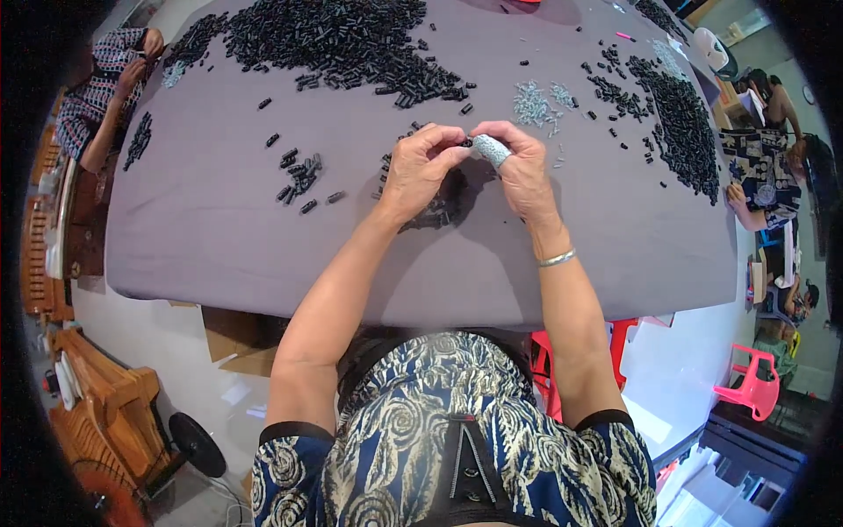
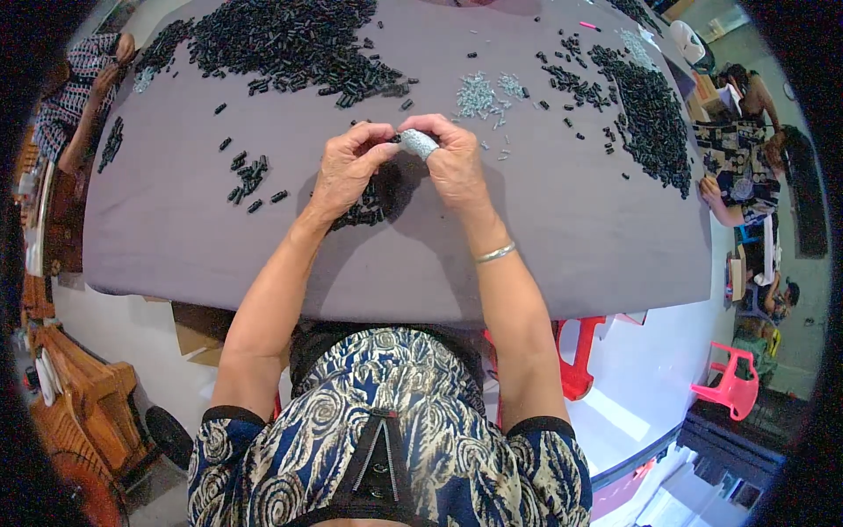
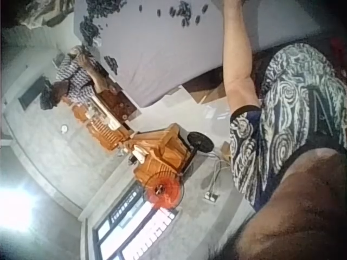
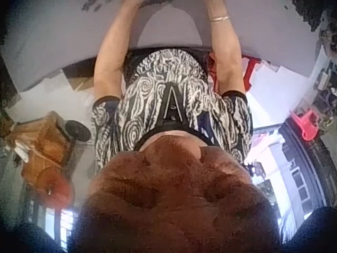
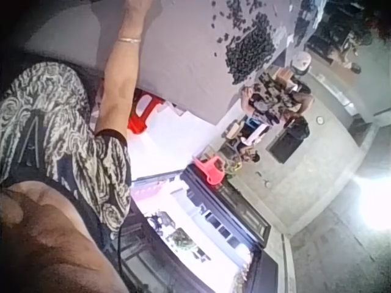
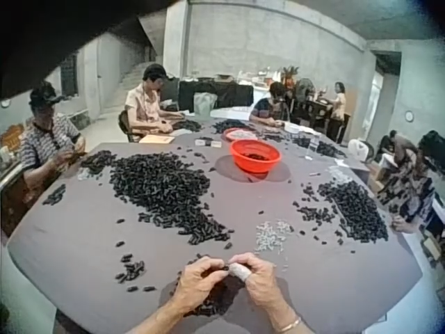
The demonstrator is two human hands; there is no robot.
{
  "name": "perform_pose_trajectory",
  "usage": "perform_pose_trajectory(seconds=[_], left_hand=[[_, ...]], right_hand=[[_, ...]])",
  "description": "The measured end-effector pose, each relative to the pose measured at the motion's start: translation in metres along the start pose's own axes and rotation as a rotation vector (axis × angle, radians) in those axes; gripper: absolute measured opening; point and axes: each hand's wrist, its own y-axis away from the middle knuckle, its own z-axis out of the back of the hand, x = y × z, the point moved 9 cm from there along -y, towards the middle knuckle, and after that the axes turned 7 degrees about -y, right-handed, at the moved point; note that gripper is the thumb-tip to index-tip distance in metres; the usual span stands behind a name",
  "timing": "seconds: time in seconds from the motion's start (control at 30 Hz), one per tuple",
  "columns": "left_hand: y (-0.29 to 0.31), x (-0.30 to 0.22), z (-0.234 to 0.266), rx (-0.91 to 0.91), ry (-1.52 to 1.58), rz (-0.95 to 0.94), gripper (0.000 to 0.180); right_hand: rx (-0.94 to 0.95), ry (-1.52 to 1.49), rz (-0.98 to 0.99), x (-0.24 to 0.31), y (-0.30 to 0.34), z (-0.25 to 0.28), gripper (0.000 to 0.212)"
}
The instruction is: Sort small black and white plastic components on a table in a workshop.
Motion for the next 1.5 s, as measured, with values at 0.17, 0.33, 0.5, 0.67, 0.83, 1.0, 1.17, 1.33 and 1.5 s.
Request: perform_pose_trajectory(seconds=[0.17,0.33,0.5,0.67,0.83,1.0,1.17,1.33,1.5], left_hand=[[0.001,0.005,0.003,-0.012,-0.016,0.06,0.017],[0.0,0.002,0.0,0.002,-0.033,0.012,0.018],[0.003,-0.004,-0.001,0.011,-0.092,-0.006,0.017],[0.003,-0.005,-0.003,0.036,-0.12,-0.027,0.016],[0.002,-0.007,-0.005,0.079,-0.107,-0.03,0.016],[-0.004,-0.004,0.0,0.096,-0.087,0.009,0.018],[-0.012,-0.001,0.046,-0.195,-0.065,0.002,0.017],[-0.014,0.004,0.082,-0.409,-0.22,-0.036,0.021],[-0.013,0.013,0.08,-0.403,-0.191,0.043,0.023]], right_hand=[[-0.007,0.205,0.072,0.01,-0.003,0.006,0.011],[0.041,0.163,0.087,0.009,-0.002,0.002,0.011],[0.056,0.074,-0.08,-0.001,-0.001,0.003,0.006],[0.044,-0.053,-0.121,-0.01,0.0,0.003,0.003],[0.011,-0.168,-0.275,-0.023,-0.001,0.003,0.003],[0.049,-0.255,-0.297,-0.028,0.0,-0.001,0.007],[-0.029,-0.123,-0.192,-0.01,-0.003,0.012,0.007],[0.044,0.27,-0.208,-0.015,-0.001,0.018,0.007],[0.08,0.528,0.056,-0.009,-0.003,0.009,0.009]])
